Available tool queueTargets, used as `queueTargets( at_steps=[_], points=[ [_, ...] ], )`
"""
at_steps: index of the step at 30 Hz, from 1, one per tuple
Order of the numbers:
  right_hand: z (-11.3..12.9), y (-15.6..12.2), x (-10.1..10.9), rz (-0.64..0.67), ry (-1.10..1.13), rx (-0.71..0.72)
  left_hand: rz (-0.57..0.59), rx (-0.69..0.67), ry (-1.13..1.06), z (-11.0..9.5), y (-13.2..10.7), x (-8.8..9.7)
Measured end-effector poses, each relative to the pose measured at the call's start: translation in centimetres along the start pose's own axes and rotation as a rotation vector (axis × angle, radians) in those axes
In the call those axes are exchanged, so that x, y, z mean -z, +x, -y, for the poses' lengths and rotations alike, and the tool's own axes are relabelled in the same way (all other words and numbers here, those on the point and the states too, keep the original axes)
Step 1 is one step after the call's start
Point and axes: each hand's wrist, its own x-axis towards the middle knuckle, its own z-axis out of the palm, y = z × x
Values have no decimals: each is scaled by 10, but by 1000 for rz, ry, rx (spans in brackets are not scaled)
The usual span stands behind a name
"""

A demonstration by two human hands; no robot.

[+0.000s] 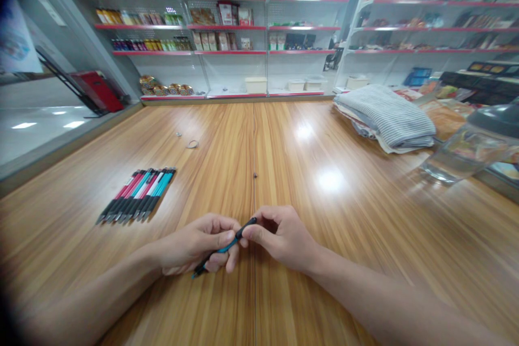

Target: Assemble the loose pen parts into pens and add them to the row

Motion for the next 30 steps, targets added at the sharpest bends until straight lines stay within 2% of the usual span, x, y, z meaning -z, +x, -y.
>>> queueTargets(
  at_steps=[2, 6, 11, 15, 19, 23, 25, 28, 30],
  points=[
    [1, 0, 0, 15, -26, 19, -1, -2, -22, 0, 0, 0],
    [0, 0, -1, -61, -48, 25, 0, -10, -35, 0, 0, 0],
    [-1, -1, -1, -41, -144, 8, -5, 20, 40, -1, 0, -1],
    [1, -1, -1, 1, -130, 59, -10, 9, 33, -2, 0, -2],
    [3, -1, -1, -32, -251, 76, 7, 27, 78, -4, -1, -2],
    [4, -1, 1, 71, -176, 123, 18, 21, 111, -7, -2, -4],
    [3, -2, 3, 110, -230, 133, 20, 35, 137, -8, -2, -5],
    [2, -3, 4, 115, -317, 96, 16, 37, 193, -9, -3, -6],
    [1, -2, 4, 110, -294, 95, 17, 26, 225, -9, -3, -6]
  ],
)
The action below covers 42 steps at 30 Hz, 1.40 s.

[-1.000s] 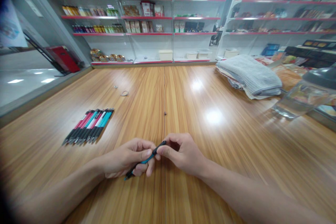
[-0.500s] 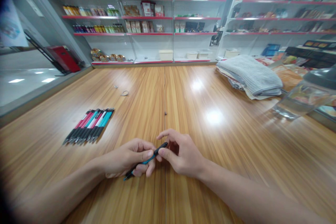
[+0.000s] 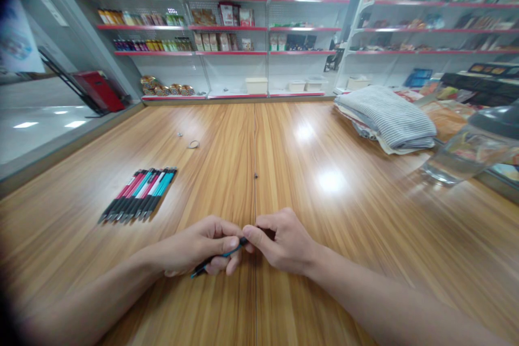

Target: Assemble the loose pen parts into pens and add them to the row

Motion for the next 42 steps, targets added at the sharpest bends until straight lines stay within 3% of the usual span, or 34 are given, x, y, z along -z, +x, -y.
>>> queueTargets(
  at_steps=[6, 11, 13, 14, 16, 18, 22, 27, 32, 36, 40, 42],
  points=[
    [-2, 1, 3, 31, -18, 86, -46, 26, 93, -1, 0, -3],
    [-5, 7, 4, 53, 41, 23, -166, 26, 74, 1, 2, -6],
    [-14, 22, 6, -79, 96, -48, -205, -7, -102, 5, 5, -4],
    [-20, 32, 7, -225, 87, -95, -222, -31, -199, 7, 7, -3],
    [-33, 57, 11, -473, -74, -168, -245, -92, -345, 11, 9, 0],
    [-45, 83, 13, -543, -309, -218, -253, -146, -410, 13, 9, 1],
    [-54, 105, 13, -412, -590, -204, -219, -202, -484, 13, 8, 2],
    [-52, 85, 15, -296, -588, -118, -224, -246, -569, 13, 11, 2],
    [-49, 78, 19, -256, -399, 9, -253, -257, -633, 14, 14, 4],
    [-44, 81, 18, -150, -250, 120, -277, -267, -696, 14, 14, 7],
    [-43, 81, 14, -129, -148, 129, -296, -245, -800, 13, 14, 13],
    [-44, 81, 11, -167, 46, 91, -279, -214, -817, 11, 13, 15]
  ],
)
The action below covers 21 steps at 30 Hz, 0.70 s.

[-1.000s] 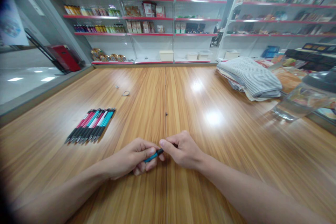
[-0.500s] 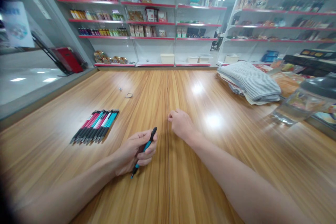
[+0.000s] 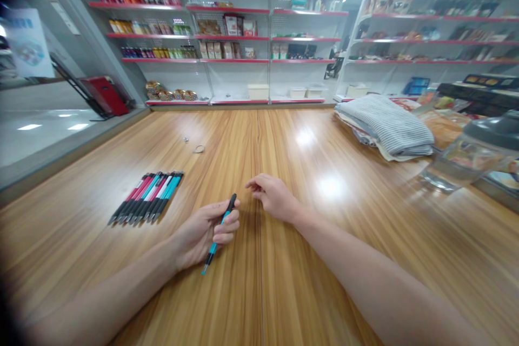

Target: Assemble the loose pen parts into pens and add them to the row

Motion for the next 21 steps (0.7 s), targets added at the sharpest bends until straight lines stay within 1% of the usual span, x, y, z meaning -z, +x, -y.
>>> queueTargets(
  at_steps=[2, 4, 5, 7, 11, 16, 21],
  points=[
    [0, 0, -3, -15, 292, -67, 25, 46, 21, -2, -1, -1],
    [0, 1, -6, 36, 568, -115, 56, 86, 54, -3, -3, -2],
    [1, 1, -6, 75, 662, -131, 69, 102, 71, -3, -4, -2],
    [1, 2, -6, 135, 764, -161, 87, 124, 102, -4, -5, -3],
    [-1, 1, -5, 146, 791, -205, 89, 159, 123, -4, -5, -2],
    [-4, 0, -5, 157, 791, -233, 95, 194, 90, -5, -5, 1],
    [1, -1, -4, 121, 733, -260, 90, 203, 70, -6, -5, 1]
  ],
)
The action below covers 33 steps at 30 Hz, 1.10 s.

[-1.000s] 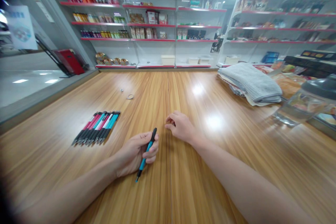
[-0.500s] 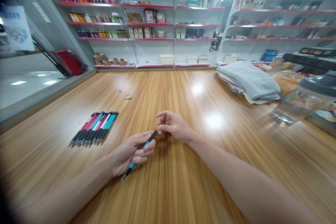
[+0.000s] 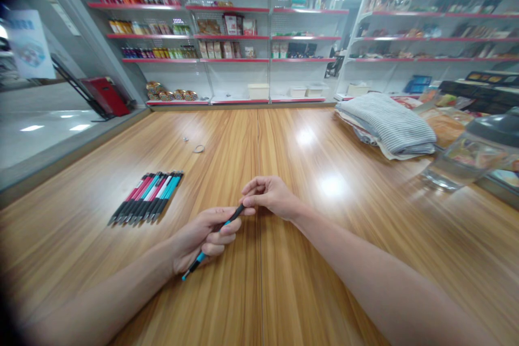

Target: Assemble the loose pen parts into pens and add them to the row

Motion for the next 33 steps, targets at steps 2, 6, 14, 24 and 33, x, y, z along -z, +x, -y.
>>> queueTargets(
  at_steps=[2, 6, 14, 24, 33],
  points=[
    [1, -1, -3, -34, -16, 1, -12, -5, 2, 0, 0, 0],
    [2, 0, -9, -68, 3, 50, -30, -16, 21, 1, 2, 0],
    [-1, 0, -22, -193, -7, 137, -45, -76, 53, 5, 2, -1],
    [-4, 1, -17, -38, 233, 69, -91, -206, 154, 9, 3, -7],
    [6, -3, -38, -89, 443, -21, 13, -283, 205, 15, 3, -10]
  ],
)
